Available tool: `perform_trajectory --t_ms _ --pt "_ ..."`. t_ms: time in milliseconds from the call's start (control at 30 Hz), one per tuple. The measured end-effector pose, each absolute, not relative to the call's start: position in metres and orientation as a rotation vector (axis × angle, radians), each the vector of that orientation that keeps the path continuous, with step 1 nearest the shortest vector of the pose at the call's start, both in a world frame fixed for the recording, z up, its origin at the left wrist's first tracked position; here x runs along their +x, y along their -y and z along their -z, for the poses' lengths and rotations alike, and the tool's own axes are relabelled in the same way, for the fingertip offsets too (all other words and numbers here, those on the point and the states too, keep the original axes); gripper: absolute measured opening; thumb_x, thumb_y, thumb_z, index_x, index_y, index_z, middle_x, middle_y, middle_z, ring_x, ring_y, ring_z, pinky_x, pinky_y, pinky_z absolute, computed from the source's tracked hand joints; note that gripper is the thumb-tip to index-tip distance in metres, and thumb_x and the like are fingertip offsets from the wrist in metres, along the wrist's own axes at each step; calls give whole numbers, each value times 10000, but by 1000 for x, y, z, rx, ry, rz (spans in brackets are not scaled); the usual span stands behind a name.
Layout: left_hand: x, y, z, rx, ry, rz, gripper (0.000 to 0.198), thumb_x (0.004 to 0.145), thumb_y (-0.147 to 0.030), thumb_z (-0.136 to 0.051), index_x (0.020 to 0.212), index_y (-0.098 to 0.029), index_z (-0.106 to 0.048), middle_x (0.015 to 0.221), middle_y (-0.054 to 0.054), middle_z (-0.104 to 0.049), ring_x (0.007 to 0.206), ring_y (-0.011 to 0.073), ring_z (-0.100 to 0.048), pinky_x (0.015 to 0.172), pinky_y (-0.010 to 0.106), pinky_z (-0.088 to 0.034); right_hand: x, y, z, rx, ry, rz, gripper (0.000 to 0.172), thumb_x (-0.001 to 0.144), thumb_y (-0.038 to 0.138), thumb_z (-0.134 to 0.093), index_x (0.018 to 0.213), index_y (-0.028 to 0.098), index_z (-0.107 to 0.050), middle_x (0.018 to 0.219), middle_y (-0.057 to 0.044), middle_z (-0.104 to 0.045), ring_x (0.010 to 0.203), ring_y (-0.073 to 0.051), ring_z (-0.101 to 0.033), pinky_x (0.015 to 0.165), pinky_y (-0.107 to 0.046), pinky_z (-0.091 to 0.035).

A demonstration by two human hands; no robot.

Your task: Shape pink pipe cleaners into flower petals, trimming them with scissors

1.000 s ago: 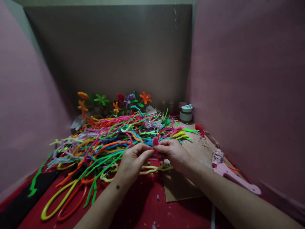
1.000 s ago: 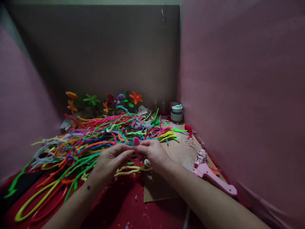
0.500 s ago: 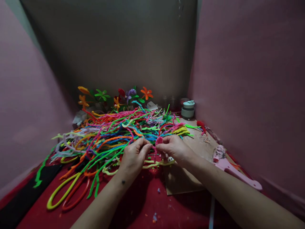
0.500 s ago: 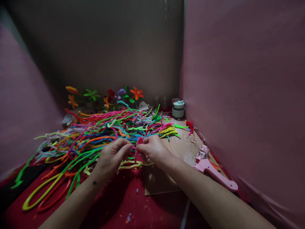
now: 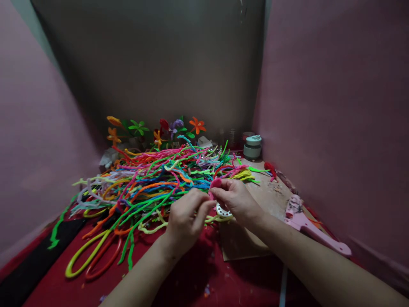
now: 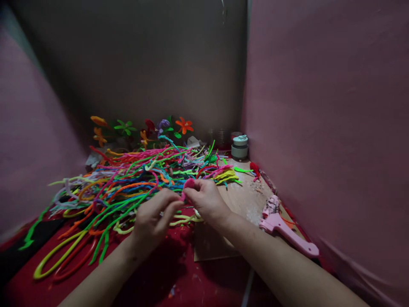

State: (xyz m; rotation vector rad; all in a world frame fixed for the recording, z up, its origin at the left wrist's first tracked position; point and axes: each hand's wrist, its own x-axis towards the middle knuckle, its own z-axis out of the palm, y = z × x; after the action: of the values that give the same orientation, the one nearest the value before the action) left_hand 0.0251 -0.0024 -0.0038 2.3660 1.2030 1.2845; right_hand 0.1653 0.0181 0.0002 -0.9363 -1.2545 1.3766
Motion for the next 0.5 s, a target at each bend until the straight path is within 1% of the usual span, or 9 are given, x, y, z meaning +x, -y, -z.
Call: perform_trajectory --t_ms 100,200,267,333,433,500 --pt "20 -5 -6 1684 -1249 -1317 208 796 -347 -500 721 -173 -585 642 -6 -552 587 112 -481 556 215 -371 166 -17 -3 -857 1235 -1397 141 664 268 -595 607 149 -545 460 68 -436 393 -40 -312 403 -195 -245" --pt "19 -11 -6 1321 -989 -1068 231 749 -370 -564 687 -151 -601 607 -7 -557 558 101 -486 544 213 -377 166 -16 -3 -815 1282 -1387 147 676 295 -608 654 155 -568 526 46 -494 426 -52 -364 436 -203 -295" --pt "20 -13 -2 1214 -830 -952 241 741 -351 -578 637 -135 -602 587 0 -554 544 94 -488 545 212 -384 167 -14 -2 -808 1375 -1294 141 713 300 -585 681 163 -575 571 27 -524 479 -77 -431 486 -220 -346" --pt "20 -13 0 1167 -775 -924 218 723 -316 -603 612 -128 -599 579 -1 -552 533 84 -490 546 205 -386 168 -13 0 -834 1517 -1085 152 762 293 -544 687 165 -580 610 5 -537 554 -104 -478 549 -240 -376" --pt "19 -10 0 1186 -836 -899 173 702 -302 -625 656 -138 -598 590 -12 -562 527 80 -499 549 204 -388 170 -10 2 -897 1695 -752 201 813 278 -489 673 162 -577 637 -14 -522 596 -116 -473 579 -246 -367" --pt "20 -8 -1 1298 -927 -894 172 721 -318 -596 701 -147 -589 605 -15 -562 536 90 -505 556 219 -395 170 -8 3 -923 1732 -646 213 823 273 -474 665 162 -564 626 -11 -500 581 -111 -450 564 -243 -351"
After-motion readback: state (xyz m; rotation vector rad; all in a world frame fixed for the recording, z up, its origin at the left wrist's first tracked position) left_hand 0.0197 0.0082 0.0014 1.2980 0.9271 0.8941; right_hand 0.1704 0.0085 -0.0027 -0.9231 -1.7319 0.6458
